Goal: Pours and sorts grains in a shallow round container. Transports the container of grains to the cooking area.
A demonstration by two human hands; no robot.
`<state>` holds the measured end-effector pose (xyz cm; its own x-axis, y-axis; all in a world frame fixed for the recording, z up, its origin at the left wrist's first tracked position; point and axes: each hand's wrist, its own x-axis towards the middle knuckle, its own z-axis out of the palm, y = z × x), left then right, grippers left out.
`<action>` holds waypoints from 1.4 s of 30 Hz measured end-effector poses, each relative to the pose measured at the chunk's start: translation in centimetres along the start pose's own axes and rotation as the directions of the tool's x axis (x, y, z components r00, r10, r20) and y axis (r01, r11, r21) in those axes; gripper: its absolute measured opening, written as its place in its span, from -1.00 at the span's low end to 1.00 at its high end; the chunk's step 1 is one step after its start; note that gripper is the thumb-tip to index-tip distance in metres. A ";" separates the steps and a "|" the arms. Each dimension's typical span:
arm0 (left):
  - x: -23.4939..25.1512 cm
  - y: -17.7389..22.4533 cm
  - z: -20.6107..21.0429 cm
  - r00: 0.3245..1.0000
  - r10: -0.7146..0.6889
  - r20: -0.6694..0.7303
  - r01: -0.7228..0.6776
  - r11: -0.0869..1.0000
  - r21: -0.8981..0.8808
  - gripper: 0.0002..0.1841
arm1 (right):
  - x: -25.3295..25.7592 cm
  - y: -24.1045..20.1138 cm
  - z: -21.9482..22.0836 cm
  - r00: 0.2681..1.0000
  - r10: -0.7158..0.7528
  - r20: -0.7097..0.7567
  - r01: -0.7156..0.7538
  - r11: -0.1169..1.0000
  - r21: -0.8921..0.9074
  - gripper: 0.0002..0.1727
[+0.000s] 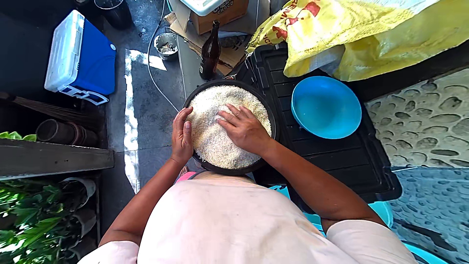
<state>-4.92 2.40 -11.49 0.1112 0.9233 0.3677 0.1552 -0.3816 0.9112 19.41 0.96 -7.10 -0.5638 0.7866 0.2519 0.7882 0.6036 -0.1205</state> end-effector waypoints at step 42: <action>5.0 3.1 2.4 0.792 -0.182 0.583 -0.319 0.691 0.649 0.26 | -7.0 3.9 -2.1 0.841 0.464 -0.279 -0.219 0.763 0.608 -0.78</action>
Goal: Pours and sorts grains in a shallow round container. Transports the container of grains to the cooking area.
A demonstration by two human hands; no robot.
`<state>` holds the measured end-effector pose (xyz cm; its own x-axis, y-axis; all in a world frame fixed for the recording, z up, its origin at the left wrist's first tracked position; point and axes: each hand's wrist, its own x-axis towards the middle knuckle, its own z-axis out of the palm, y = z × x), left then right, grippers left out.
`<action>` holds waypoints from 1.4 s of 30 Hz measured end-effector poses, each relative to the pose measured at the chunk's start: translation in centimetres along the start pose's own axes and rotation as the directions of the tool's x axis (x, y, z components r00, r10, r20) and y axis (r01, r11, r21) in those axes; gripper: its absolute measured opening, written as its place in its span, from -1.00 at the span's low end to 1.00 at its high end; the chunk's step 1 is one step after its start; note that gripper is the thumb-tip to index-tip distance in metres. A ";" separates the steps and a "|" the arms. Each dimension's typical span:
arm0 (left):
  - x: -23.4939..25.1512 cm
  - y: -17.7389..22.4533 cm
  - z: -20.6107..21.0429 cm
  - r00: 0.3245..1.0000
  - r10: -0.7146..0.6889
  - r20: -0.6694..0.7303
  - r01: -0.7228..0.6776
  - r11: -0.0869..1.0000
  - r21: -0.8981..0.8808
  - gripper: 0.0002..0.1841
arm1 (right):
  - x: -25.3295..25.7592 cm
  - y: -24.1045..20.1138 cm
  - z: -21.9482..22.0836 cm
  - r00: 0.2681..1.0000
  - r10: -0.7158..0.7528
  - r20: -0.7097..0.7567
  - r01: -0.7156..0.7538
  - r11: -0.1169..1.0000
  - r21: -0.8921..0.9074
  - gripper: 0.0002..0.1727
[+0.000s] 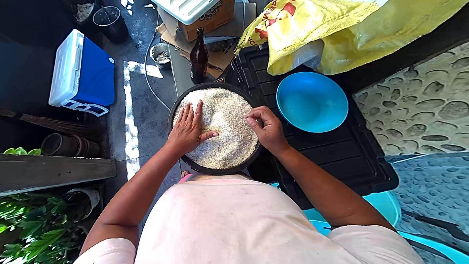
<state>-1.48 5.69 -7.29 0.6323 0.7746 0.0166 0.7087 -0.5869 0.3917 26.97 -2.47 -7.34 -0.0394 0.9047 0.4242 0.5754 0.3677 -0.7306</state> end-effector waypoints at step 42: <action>-2.2 -0.5 0.0 0.880 0.113 -0.461 -0.176 0.980 -0.095 -0.68 | -2.2 -7.2 -0.6 0.532 0.780 0.330 -0.500 -0.025 0.866 -0.71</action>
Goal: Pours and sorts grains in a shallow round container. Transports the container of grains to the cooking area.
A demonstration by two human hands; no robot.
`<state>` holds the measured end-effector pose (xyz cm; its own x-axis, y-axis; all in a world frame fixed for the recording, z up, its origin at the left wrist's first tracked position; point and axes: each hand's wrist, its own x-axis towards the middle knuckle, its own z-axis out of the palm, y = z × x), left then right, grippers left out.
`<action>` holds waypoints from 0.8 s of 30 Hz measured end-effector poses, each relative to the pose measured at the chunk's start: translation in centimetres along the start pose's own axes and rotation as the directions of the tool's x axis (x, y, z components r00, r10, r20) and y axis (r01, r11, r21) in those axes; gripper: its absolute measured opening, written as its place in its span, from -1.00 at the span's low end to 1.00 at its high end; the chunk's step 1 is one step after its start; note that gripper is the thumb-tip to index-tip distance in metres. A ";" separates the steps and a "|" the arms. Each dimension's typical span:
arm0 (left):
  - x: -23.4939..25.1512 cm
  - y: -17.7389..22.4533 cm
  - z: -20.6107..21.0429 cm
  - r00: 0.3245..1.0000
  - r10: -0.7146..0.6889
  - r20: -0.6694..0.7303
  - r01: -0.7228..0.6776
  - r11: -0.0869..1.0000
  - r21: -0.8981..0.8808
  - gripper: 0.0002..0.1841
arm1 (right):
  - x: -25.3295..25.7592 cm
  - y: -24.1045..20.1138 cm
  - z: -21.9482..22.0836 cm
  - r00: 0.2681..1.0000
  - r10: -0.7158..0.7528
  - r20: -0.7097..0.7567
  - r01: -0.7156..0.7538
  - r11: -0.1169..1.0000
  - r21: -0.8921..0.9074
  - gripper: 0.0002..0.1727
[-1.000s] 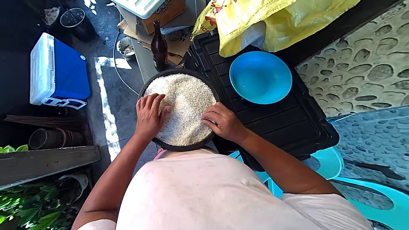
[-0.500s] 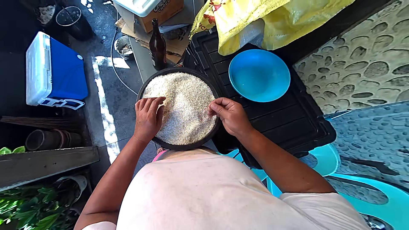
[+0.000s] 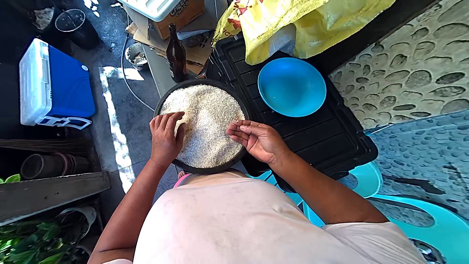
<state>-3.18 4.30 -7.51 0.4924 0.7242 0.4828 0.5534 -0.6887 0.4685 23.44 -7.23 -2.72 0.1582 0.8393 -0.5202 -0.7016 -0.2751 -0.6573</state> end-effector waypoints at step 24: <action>0.0 -0.2 0.1 0.999 -0.038 -0.019 0.038 0.999 -0.012 -0.68 | -0.1 0.3 0.1 0.998 -0.013 0.062 0.026 0.976 -0.217 -0.77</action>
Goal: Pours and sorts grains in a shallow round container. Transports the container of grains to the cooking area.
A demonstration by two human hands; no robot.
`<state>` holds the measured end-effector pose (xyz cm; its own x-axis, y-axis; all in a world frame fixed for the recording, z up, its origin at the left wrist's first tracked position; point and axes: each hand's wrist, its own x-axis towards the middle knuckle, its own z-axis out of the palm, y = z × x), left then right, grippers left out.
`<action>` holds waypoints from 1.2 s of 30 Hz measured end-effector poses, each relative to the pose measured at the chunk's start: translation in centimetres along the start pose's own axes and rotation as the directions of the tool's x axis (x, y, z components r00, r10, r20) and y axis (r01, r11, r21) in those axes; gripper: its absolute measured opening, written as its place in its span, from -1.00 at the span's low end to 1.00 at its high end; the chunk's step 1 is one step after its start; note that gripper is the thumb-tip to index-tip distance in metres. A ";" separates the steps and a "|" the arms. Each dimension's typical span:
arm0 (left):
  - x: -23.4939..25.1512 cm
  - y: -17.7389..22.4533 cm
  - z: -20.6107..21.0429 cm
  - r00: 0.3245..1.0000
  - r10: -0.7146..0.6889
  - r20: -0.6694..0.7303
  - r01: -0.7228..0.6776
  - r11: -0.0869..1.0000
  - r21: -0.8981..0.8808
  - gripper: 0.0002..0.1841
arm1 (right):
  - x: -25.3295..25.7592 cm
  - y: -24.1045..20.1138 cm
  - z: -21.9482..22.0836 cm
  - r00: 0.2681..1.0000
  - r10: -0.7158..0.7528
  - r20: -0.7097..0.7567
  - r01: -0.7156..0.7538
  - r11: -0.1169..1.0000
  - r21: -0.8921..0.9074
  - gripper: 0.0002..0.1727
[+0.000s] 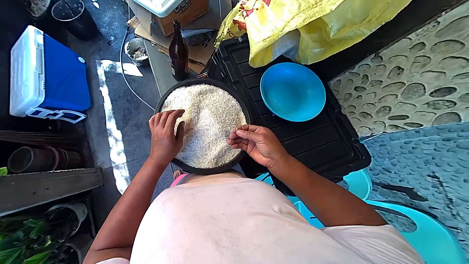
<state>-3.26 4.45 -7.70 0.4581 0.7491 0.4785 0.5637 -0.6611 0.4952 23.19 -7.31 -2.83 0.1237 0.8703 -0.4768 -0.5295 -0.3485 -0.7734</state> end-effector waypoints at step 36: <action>5.4 -0.2 2.8 0.889 -0.031 0.457 0.060 0.997 -0.049 -0.03 | -4.1 2.7 -6.8 0.851 0.186 0.492 0.525 -0.251 -0.813 -0.79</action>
<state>1.07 8.74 -7.23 0.7041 0.7058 0.0782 0.5560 -0.6164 0.5576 26.94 -14.18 -5.82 -0.4060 0.8468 -0.3435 0.8803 0.2616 -0.3957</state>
